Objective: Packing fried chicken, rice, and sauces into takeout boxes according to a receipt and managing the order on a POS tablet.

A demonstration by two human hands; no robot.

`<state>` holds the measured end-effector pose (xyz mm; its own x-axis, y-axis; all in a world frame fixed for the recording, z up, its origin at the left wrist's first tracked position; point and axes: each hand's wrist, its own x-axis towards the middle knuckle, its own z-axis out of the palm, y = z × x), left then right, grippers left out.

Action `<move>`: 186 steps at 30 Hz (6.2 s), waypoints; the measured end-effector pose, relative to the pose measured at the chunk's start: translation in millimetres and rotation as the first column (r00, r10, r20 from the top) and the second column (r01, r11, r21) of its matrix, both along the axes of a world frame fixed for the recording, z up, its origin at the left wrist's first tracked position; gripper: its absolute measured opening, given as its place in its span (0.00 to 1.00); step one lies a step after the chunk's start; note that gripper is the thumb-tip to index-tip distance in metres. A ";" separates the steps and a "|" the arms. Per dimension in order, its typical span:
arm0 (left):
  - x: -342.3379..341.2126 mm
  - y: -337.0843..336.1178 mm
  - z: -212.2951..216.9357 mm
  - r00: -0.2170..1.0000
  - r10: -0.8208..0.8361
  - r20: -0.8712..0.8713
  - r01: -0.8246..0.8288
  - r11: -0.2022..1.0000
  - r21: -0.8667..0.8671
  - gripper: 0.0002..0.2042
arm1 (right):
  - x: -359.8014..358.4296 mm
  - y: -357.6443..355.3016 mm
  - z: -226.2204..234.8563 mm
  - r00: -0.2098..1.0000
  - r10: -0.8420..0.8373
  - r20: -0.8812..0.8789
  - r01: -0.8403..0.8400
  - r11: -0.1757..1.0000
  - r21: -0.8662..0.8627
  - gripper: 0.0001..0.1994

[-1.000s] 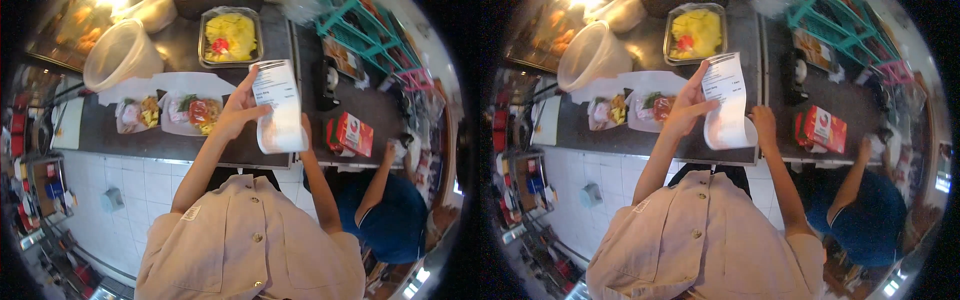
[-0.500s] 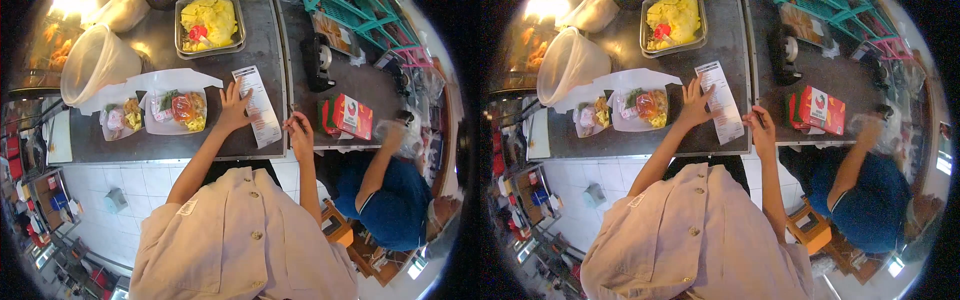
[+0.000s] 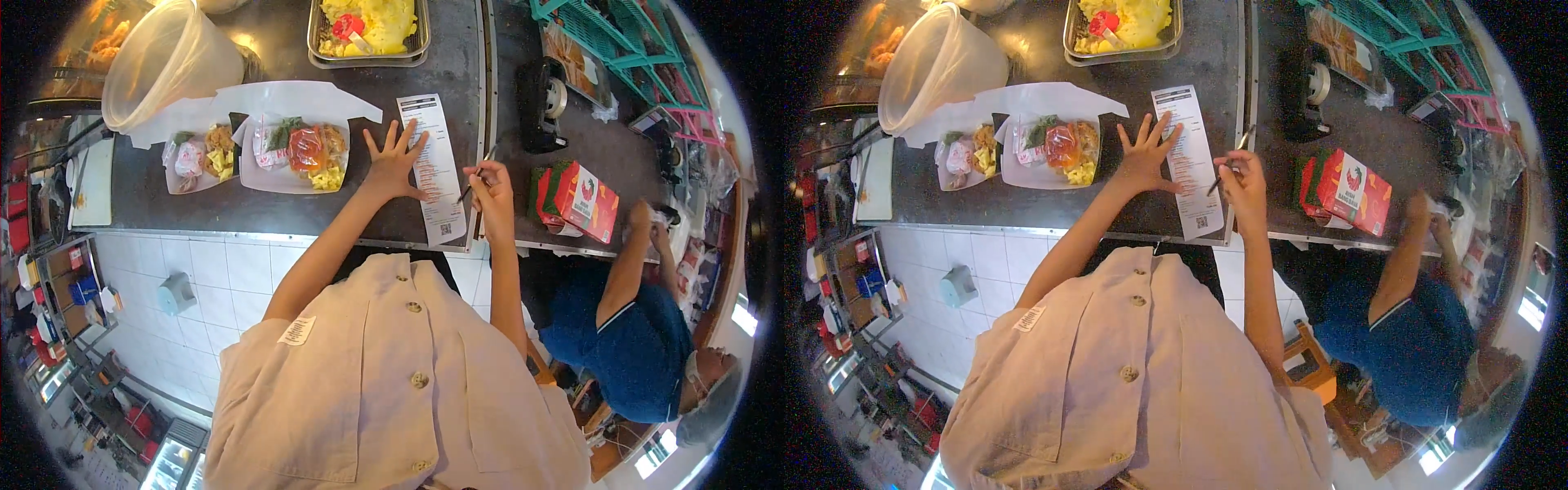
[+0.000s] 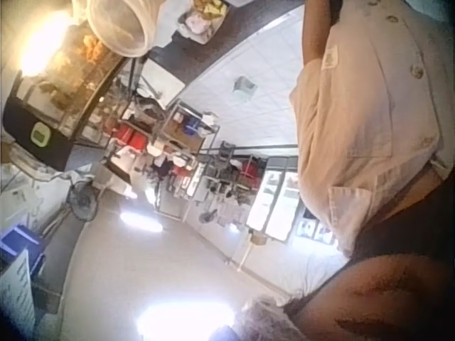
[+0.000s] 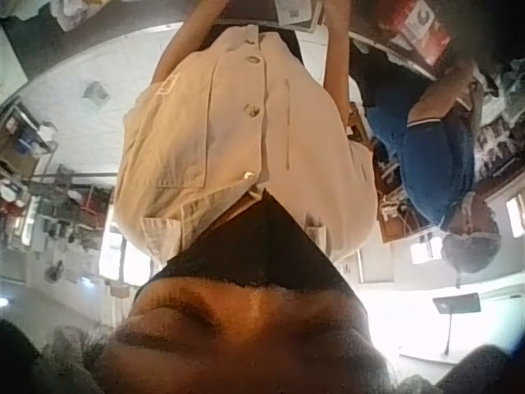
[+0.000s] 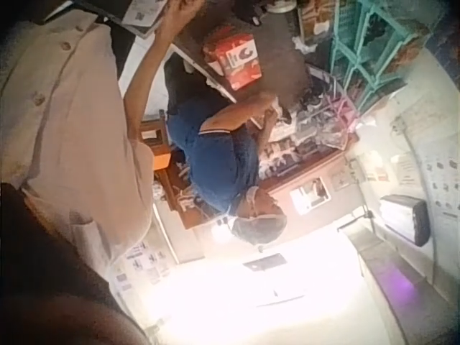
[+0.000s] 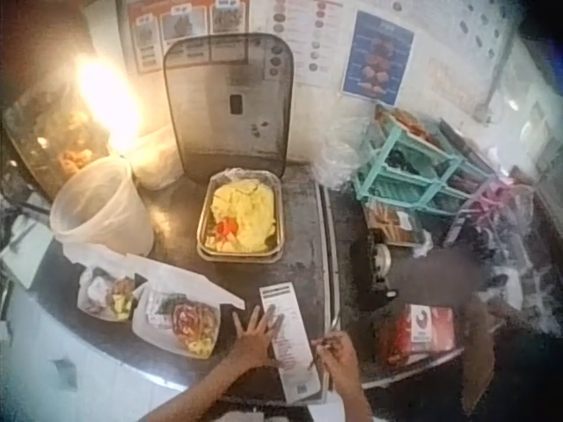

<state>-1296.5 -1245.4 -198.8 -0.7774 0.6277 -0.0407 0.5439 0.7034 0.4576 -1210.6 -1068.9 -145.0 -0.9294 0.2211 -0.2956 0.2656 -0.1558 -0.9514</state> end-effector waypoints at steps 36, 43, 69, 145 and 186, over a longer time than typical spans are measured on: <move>3.2 -6.1 -7.4 1.000 -0.009 0.024 0.009 1.000 -0.029 0.56 | 13.2 -22.5 -30.2 0.958 0.278 -0.064 -0.220 0.863 0.456 0.15; 2.5 -0.7 -6.0 0.999 -0.009 0.031 0.009 1.000 -0.016 0.57 | 24.7 -12.7 -41.2 0.971 0.213 -0.105 -0.134 0.856 0.499 0.14; 64.2 -89.6 98.1 0.879 0.446 -0.170 -0.261 0.747 0.611 0.12 | -32.7 -118.5 -24.2 0.951 0.307 0.037 -0.247 0.681 0.690 0.23; 67.0 -149.3 57.8 0.739 0.564 0.370 -0.651 0.452 0.610 0.16 | 6.4 -123.2 0.4 0.962 0.148 -0.228 0.044 0.743 0.668 0.13; 71.9 -151.4 51.5 0.958 -0.086 -0.274 0.082 0.996 -0.024 0.32 | -1.7 -86.4 -26.0 0.590 0.805 -0.056 -0.197 0.211 0.957 0.23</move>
